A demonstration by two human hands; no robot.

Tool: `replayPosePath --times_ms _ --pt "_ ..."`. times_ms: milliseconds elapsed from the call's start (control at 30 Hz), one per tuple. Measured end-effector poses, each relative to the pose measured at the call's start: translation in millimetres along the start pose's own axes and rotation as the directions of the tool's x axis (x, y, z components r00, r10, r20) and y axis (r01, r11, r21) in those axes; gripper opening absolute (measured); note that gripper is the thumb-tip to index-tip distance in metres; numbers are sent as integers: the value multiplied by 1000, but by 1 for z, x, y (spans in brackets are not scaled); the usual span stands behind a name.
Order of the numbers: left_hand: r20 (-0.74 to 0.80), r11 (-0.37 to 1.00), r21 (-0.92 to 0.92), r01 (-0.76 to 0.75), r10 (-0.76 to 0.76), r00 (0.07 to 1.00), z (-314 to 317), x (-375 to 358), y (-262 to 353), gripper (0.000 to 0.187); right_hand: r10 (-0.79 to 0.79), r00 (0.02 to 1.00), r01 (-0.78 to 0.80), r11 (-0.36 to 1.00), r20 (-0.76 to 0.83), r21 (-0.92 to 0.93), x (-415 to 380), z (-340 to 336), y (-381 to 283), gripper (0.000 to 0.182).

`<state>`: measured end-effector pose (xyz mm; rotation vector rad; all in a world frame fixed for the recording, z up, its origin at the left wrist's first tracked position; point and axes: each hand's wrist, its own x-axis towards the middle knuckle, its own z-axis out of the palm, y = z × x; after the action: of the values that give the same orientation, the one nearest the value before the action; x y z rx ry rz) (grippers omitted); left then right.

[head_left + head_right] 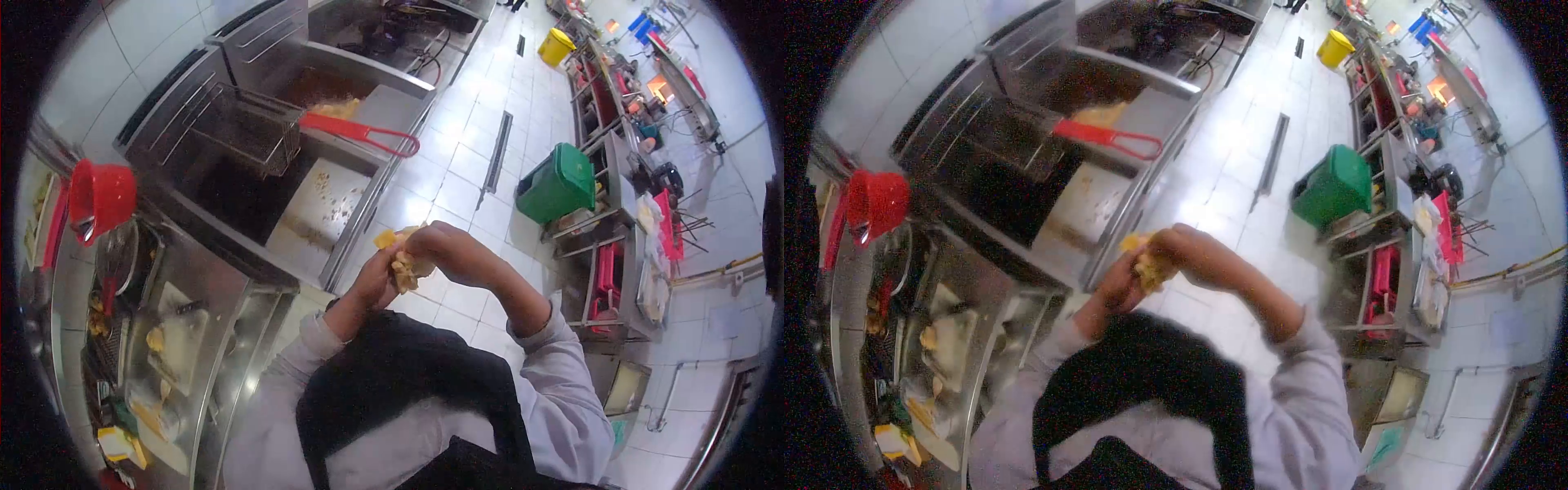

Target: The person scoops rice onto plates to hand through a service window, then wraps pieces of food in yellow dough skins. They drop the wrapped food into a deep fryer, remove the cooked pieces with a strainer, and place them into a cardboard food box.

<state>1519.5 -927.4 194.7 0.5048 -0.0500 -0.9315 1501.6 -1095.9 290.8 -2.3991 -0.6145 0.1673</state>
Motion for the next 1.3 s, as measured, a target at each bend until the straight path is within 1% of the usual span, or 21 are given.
replayPosePath --times_ms 100,167,300,367,467,533,600,633,667,733,767,800,867,933,967,1000,1033,1100,1133,1200,1300 --pt "-36 996 -75 -51 48 998 -5 26 10 40 61 997 -60 998 -54 12 4 -12 4 19" --pt "-75 994 -95 -47 40 996 -12 42 20 42 -88 948 41 986 -305 -159 8 -15 10 15" --pt "-53 976 -203 -76 67 996 -1 59 46 39 -159 940 89 969 -301 -232 18 -13 40 15" --pt "115 957 -288 43 -11 993 -10 69 52 44 -293 907 180 919 -303 -349 24 -12 55 18" --pt "81 946 -317 63 -39 996 -11 86 56 47 -392 869 243 869 -303 -430 29 -11 73 21" --pt "129 925 -376 64 -17 992 -13 95 66 48 -417 851 271 870 -319 -413 43 -24 82 22" --pt "90 915 -394 89 -58 994 -27 113 70 48 -145 986 119 955 -80 -271 51 -48 92 22" --pt "-16 957 -287 -38 34 999 -36 119 66 45 -184 939 154 980 -292 -123 58 -52 108 22" --pt "-39 953 -297 -67 58 998 -44 126 63 45 -76 911 108 993 -406 55 63 -57 118 18" --pt "110 917 -399 -16 65 992 -33 142 74 43 -140 957 167 982 -256 84 89 -78 141 15" --pt "-23 945 -287 -155 155 988 -18 148 78 44 -162 975 180 977 -149 115 103 -82 156 16" --pt "-43 938 -287 -193 189 981 -22 161 76 44 -181 983 185 971 -43 150 115 -84 170 18" --pt "6 945 -237 -227 235 972 -36 192 74 45 -230 973 225 962 12 153 140 -103 193 19" --pt "-54 931 -141 -337 333 942 -35 207 82 46 -338 941 328 923 20 201 171 -119 219 31" --pt "-148 918 -72 -391 378 914 -33 210 86 45 -349 937 340 920 13 194 184 -121 227 51" --pt "-236 904 2 -428 416 878 -30 214 90 44 -373 928 362 907 12 215 198 -120 235 51" --pt "-255 898 16 -439 429 867 -26 219 93 44 -330 931 277 918 156 284 211 -118 240 58" --pt "-392 809 274 -520 588 708 -18 233 96 44 -288 879 129 911 381 391 236 -114 246 67" --pt "-402 798 281 -533 602 690 -21 238 98 44 -308 868 143 906 390 398 249 -113 249 67" --pt "-496 822 296 -487 568 657 -29 246 102 45 -276 798 106 940 536 325 274 -109 254 64" --pt "-476 769 300 -564 633 610 -29 248 114 41 -346 762 172 923 548 343 315 -101 267 60"
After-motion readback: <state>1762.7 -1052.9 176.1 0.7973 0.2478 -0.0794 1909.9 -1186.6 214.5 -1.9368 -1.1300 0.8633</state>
